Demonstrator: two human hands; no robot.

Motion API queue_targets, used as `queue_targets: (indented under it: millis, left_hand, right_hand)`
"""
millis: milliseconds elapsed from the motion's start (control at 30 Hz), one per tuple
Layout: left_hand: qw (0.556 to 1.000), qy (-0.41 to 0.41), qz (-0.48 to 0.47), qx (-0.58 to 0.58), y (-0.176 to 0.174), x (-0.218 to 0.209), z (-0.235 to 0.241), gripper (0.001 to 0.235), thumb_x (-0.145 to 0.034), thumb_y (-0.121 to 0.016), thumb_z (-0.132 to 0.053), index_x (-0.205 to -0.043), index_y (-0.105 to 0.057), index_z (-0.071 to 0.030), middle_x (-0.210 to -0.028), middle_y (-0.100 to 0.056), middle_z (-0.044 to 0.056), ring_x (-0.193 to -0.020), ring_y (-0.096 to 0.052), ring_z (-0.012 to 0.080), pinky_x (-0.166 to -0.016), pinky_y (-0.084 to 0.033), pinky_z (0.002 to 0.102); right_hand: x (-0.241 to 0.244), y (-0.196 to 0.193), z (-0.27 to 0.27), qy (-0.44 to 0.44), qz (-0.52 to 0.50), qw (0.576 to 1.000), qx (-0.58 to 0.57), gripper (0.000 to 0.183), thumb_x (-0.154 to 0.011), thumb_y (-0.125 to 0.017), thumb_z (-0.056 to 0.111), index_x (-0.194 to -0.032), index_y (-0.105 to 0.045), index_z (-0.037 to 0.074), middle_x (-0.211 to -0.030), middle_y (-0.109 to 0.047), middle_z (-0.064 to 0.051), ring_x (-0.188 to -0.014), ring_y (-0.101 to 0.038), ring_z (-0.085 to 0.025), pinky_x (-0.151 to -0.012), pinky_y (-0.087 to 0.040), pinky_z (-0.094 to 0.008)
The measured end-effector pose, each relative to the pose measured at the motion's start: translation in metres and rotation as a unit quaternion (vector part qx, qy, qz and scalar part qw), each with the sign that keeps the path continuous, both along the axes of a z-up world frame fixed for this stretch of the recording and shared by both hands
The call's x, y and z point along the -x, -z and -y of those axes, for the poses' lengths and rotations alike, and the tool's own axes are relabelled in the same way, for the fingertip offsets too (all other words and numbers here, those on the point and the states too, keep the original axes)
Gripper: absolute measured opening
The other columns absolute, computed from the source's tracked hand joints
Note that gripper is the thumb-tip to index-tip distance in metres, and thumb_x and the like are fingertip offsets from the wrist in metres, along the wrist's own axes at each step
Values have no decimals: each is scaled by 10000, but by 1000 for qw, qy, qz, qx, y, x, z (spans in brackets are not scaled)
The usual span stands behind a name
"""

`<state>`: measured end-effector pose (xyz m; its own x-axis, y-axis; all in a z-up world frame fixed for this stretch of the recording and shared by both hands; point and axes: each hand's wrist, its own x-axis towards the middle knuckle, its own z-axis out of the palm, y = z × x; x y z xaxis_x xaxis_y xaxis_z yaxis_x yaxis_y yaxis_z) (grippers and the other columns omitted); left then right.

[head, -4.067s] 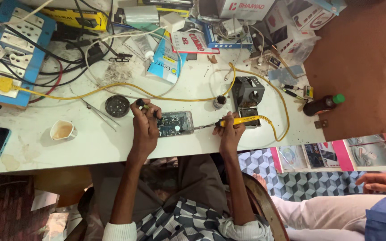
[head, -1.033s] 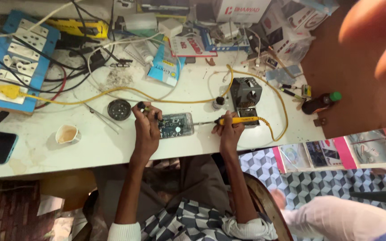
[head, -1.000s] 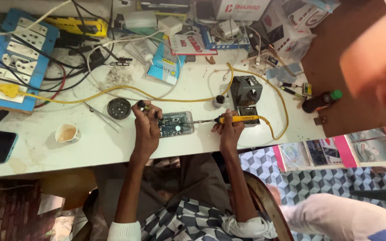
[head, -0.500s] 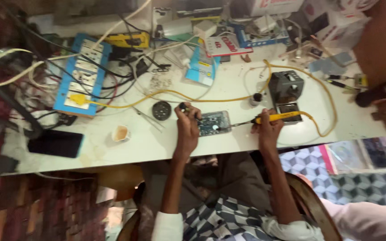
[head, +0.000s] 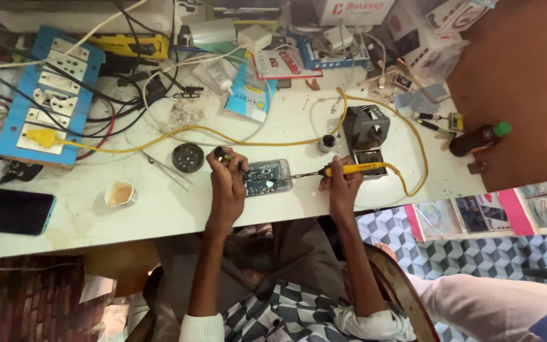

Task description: The person uses a soldering iron and solder wire to work on a small circuit board placed on a cluttered workbench. They repeatedly apply heat and solder to specific points on the board while holding the components steady with their other hand.

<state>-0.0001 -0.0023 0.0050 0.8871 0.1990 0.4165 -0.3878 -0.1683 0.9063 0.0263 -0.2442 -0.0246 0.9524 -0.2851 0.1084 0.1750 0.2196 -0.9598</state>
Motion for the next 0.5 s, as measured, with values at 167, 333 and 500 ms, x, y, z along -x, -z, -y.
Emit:
queue_targets:
  millis: [167, 333, 500]
  left_hand:
    - [1000, 8, 16, 10, 1, -2, 2, 190, -1156, -346, -151, -1257, -308, 5, -884, -537, 119, -812, -534, 194, -805, -478, 333]
    - [1000, 1, 16, 1, -1, 3, 0, 192, -1154, -337, -152, -1260, -302, 5, -861, -533, 112, -794, -526, 185, -794, -472, 322]
    - [1000, 0, -10, 14, -2, -1, 0, 192, -1139, -357, -149, -1226, -300, 11, -848, -552, 109, -773, -536, 187, -760, -479, 324]
  right_hand:
    - [-3, 0, 3, -3, 0, 1000, 4, 303, -1075, -601, 210, -831, -542, 39, -631, -510, -31, -460, -438, -86, -433, -415, -269]
    - [2, 1, 2, 10, -6, 1000, -2, 277, -1058, -597, 202, -834, -517, 61, -667, -517, 4, -479, -445, -72, -425, -416, -267]
    - [-2, 7, 1, 8, 13, 1000, 10, 305, -1072, -600, 211, -821, -522, 56, -606, -484, -1, -444, -424, -78, -418, -415, -270]
